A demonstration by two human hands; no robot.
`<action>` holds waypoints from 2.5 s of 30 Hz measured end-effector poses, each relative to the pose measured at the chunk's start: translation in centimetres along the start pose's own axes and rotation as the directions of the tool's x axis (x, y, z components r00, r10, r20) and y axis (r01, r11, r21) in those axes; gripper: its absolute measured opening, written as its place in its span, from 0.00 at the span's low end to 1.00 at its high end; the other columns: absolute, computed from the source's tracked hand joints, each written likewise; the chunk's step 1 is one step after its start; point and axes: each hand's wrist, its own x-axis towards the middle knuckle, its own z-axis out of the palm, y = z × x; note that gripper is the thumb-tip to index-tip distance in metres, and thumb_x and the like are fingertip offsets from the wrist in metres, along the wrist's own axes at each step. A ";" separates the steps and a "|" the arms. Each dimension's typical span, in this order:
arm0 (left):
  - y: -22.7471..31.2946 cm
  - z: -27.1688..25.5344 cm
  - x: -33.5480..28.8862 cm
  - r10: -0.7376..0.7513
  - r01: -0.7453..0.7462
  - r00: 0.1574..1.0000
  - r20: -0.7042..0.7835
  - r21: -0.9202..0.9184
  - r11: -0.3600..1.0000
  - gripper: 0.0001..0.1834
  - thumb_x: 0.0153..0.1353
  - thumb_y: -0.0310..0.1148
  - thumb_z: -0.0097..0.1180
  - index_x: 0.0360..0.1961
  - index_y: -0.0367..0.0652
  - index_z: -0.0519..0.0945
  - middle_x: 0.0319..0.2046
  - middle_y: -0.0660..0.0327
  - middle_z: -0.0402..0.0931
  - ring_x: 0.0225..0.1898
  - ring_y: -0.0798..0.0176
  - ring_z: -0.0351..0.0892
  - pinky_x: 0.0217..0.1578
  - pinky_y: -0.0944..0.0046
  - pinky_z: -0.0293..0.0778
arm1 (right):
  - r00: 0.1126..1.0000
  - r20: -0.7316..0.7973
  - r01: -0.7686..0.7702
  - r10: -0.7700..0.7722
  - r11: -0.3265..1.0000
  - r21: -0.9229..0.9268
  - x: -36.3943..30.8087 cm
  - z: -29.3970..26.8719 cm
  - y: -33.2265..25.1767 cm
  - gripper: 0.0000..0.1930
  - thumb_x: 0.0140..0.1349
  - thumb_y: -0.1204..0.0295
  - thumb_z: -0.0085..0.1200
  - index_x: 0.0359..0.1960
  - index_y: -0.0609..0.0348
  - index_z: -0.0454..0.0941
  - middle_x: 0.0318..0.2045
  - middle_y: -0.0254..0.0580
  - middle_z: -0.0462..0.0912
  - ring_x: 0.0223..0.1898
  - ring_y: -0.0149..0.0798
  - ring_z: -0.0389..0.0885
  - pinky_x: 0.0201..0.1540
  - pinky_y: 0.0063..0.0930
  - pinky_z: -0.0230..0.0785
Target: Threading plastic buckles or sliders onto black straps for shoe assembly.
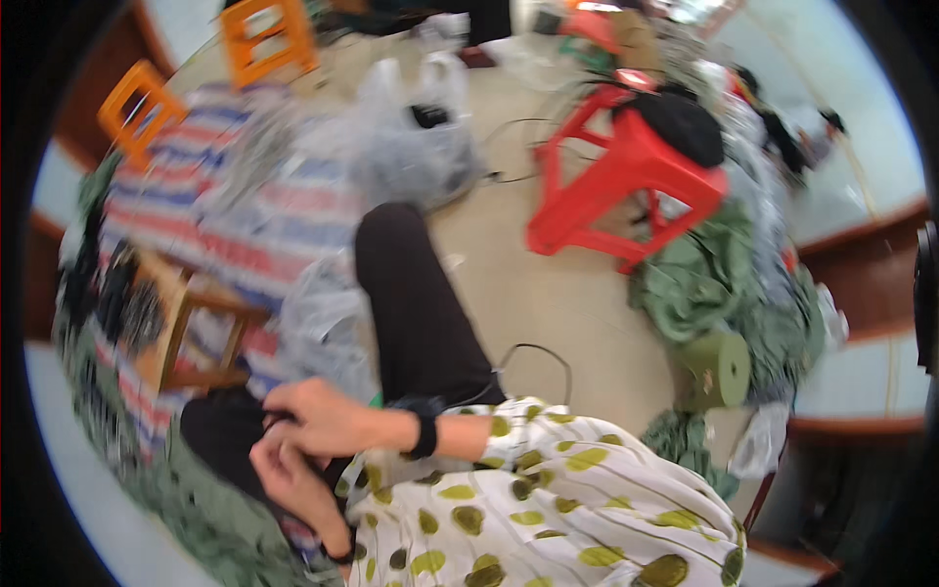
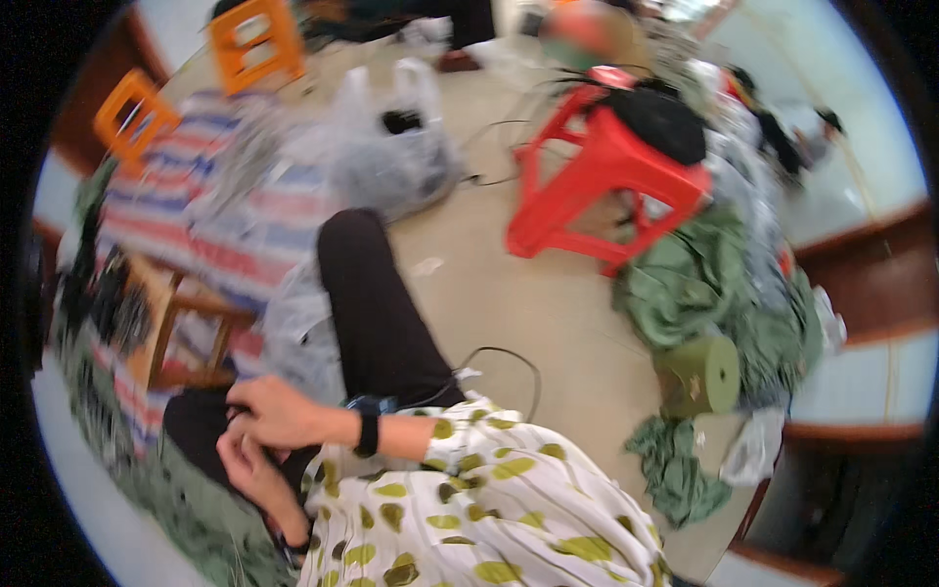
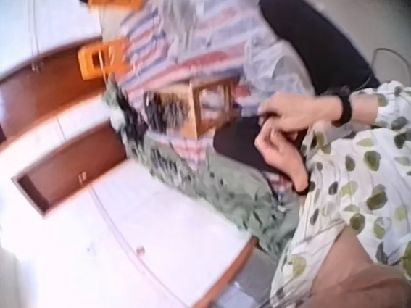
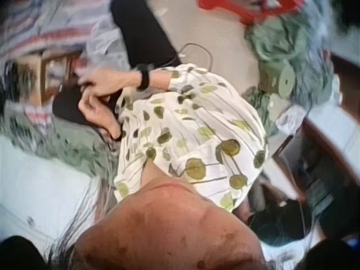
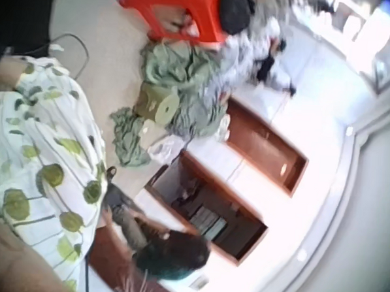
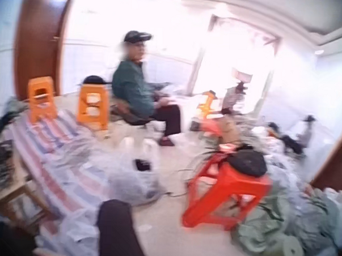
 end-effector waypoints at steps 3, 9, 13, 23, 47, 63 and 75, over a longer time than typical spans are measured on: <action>-0.2 0.8 0.6 -0.078 0.086 0.995 0.066 -0.132 0.988 0.05 0.59 0.26 0.50 0.36 0.36 0.71 0.30 0.63 0.71 0.34 0.71 0.71 0.38 0.71 0.69 | 0.921 0.076 -0.390 0.383 0.905 0.172 -0.1 -1.2 -1.3 0.12 0.55 0.69 0.57 0.31 0.68 0.74 0.21 0.38 0.76 0.23 0.25 0.76 0.24 0.23 0.68; 0.1 0.3 1.1 -0.025 0.025 0.999 -0.039 0.004 1.000 0.08 0.51 0.19 0.57 0.32 0.39 0.72 0.25 0.64 0.69 0.22 0.75 0.66 0.23 0.74 0.65 | 0.916 -0.035 -0.383 0.400 0.896 0.224 0.6 -0.5 -0.4 0.08 0.57 0.71 0.57 0.31 0.65 0.76 0.21 0.28 0.74 0.24 0.20 0.70 0.27 0.16 0.63; -0.2 -0.1 0.8 -0.034 0.035 0.999 0.019 -0.052 0.998 0.12 0.54 0.26 0.59 0.38 0.39 0.71 0.27 0.65 0.70 0.27 0.75 0.67 0.29 0.73 0.66 | 0.900 -0.027 -0.422 0.435 0.885 0.196 1.0 -1.1 -0.1 0.06 0.57 0.74 0.56 0.31 0.64 0.78 0.23 0.28 0.75 0.26 0.20 0.69 0.30 0.16 0.62; -0.7 -1.5 1.1 -0.282 0.464 0.877 0.389 -0.537 0.705 0.10 0.62 0.30 0.52 0.40 0.39 0.67 0.29 0.60 0.74 0.26 0.72 0.72 0.26 0.74 0.68 | 0.960 -0.024 -0.280 0.281 0.960 0.030 1.2 -0.9 0.4 0.07 0.58 0.73 0.57 0.35 0.63 0.78 0.28 0.29 0.78 0.30 0.21 0.71 0.32 0.15 0.65; -0.9 -0.6 0.2 -0.219 0.349 0.906 0.363 -0.343 0.872 0.11 0.66 0.33 0.45 0.35 0.36 0.75 0.16 0.70 0.62 0.18 0.78 0.58 0.20 0.75 0.57 | 0.866 -0.062 -0.451 0.495 0.830 0.330 1.2 -1.4 2.2 0.11 0.59 0.67 0.58 0.24 0.61 0.76 0.14 0.28 0.70 0.12 0.17 0.59 0.14 0.15 0.45; -1.5 -0.4 0.4 -0.193 0.283 0.944 0.267 -0.359 0.889 0.16 0.68 0.38 0.43 0.39 0.35 0.75 0.17 0.70 0.64 0.19 0.79 0.58 0.19 0.77 0.53 | 0.906 -0.096 -0.377 0.413 0.888 0.264 1.2 -0.3 1.4 0.11 0.61 0.65 0.55 0.34 0.63 0.79 0.19 0.27 0.73 0.16 0.16 0.60 0.17 0.14 0.48; -1.4 -1.1 0.3 -0.195 0.237 0.960 0.204 -0.208 0.949 0.08 0.64 0.31 0.47 0.34 0.37 0.74 0.17 0.66 0.65 0.21 0.75 0.60 0.21 0.72 0.59 | 0.851 0.076 -0.511 0.519 0.787 0.347 1.3 -1.1 0.7 0.12 0.63 0.65 0.53 0.37 0.63 0.78 0.18 0.28 0.72 0.13 0.17 0.57 0.15 0.14 0.45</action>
